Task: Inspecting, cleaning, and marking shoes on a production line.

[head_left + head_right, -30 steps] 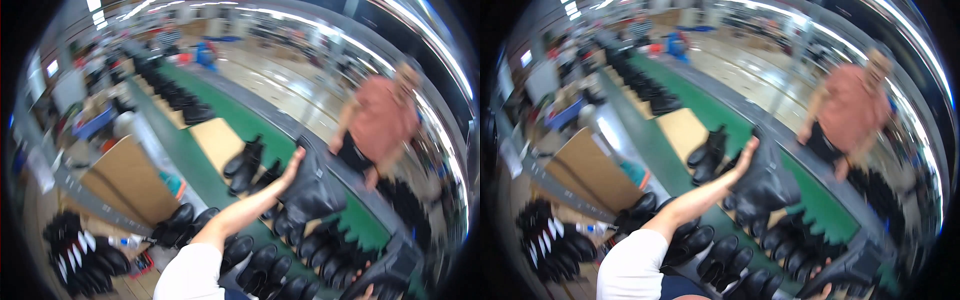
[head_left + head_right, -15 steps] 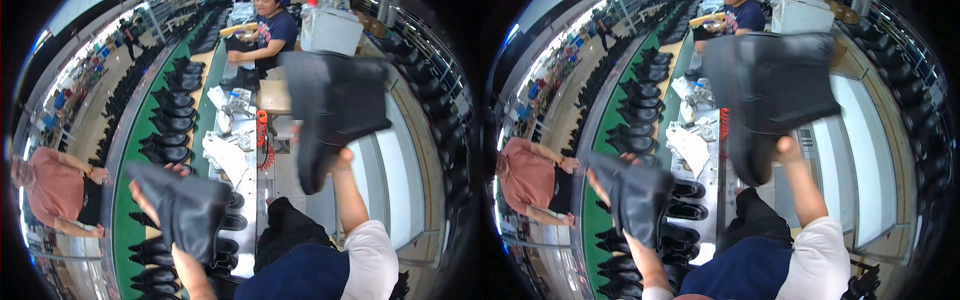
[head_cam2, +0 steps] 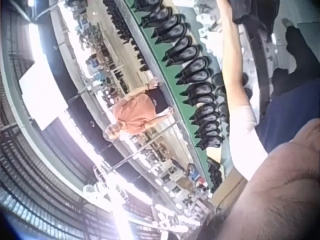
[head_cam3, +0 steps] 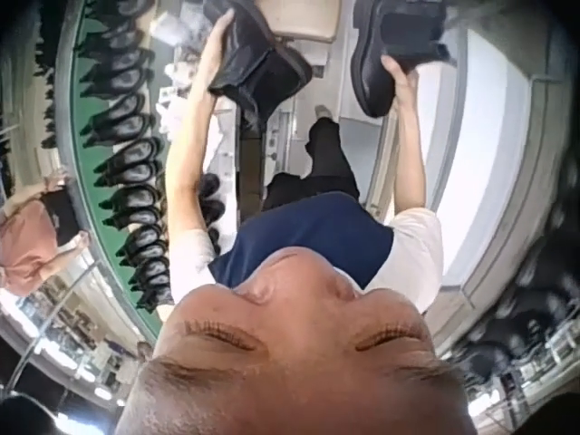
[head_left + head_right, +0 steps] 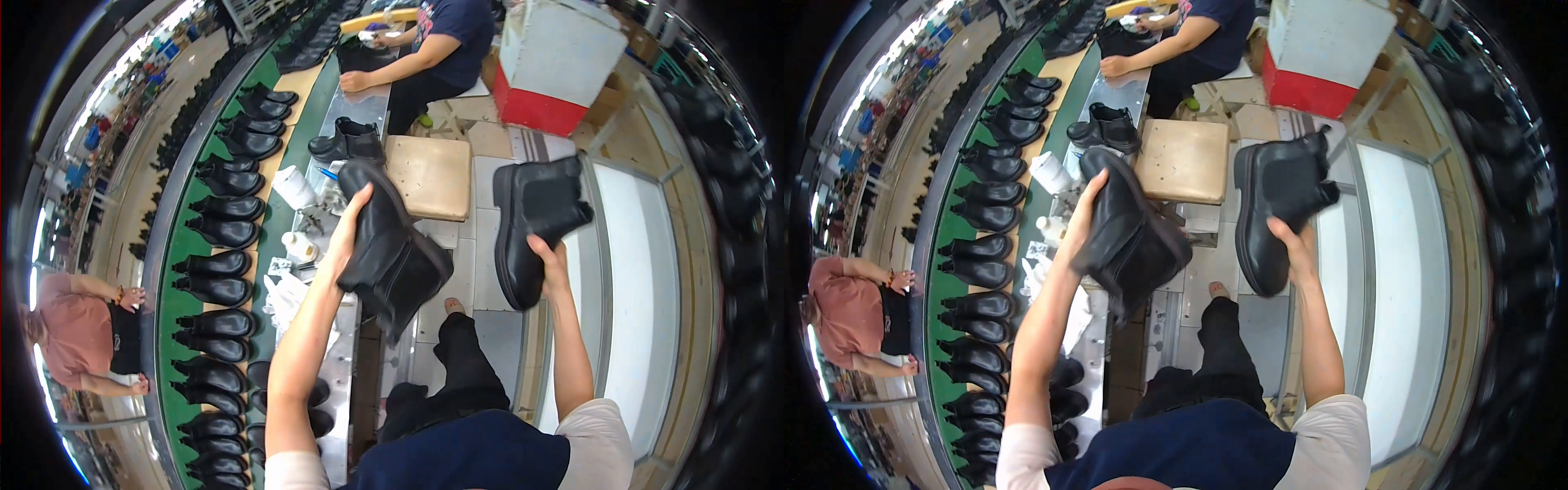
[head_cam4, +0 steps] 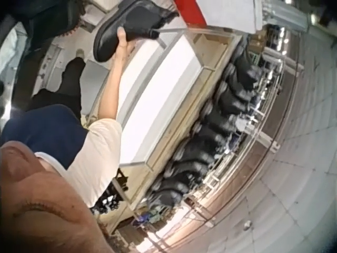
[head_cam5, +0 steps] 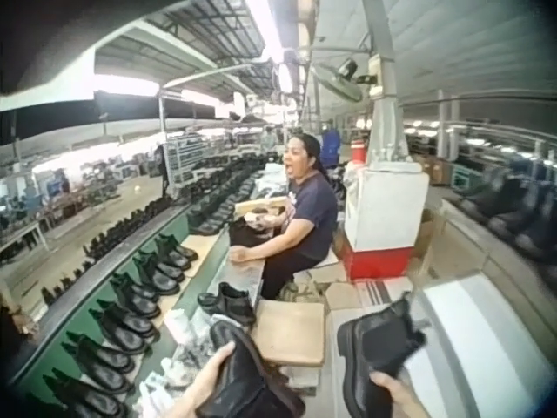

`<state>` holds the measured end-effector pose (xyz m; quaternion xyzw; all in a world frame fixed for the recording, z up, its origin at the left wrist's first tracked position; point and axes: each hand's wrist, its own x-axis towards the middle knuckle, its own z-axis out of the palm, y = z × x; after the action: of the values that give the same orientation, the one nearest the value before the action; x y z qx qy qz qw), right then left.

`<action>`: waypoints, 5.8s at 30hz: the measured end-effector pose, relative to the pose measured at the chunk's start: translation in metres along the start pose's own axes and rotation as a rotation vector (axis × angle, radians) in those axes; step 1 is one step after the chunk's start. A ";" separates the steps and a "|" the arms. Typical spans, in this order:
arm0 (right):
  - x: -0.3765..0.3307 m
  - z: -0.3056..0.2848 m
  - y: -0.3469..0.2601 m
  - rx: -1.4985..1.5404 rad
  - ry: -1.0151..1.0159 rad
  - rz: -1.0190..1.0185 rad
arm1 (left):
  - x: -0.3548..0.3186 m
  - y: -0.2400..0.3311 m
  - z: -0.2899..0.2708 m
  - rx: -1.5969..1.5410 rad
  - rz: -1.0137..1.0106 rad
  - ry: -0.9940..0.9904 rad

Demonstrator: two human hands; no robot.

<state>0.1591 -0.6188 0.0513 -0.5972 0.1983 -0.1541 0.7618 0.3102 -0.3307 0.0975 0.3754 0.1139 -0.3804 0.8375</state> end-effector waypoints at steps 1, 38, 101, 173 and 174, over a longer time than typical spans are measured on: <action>0.040 0.003 0.003 -0.032 -0.016 0.062 | 0.044 0.007 -0.003 0.050 0.025 -0.009; 0.424 0.227 0.149 -0.501 -0.638 -0.149 | 0.510 0.269 -0.180 0.302 0.352 0.680; -0.212 0.392 0.246 -0.060 -1.380 1.395 | -0.351 -0.179 -0.271 -0.086 0.826 1.261; -0.181 0.375 0.238 -1.256 -1.261 -0.654 | -0.353 -0.157 -0.161 0.035 0.611 1.131; -0.179 0.381 0.231 -1.422 -1.276 -0.655 | -0.344 -0.165 -0.161 0.085 0.570 1.180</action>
<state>0.1878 -0.1556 -0.0724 -0.9087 -0.3743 0.1465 0.1129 -0.0287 -0.0966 0.0607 0.5693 0.4351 0.1219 0.6868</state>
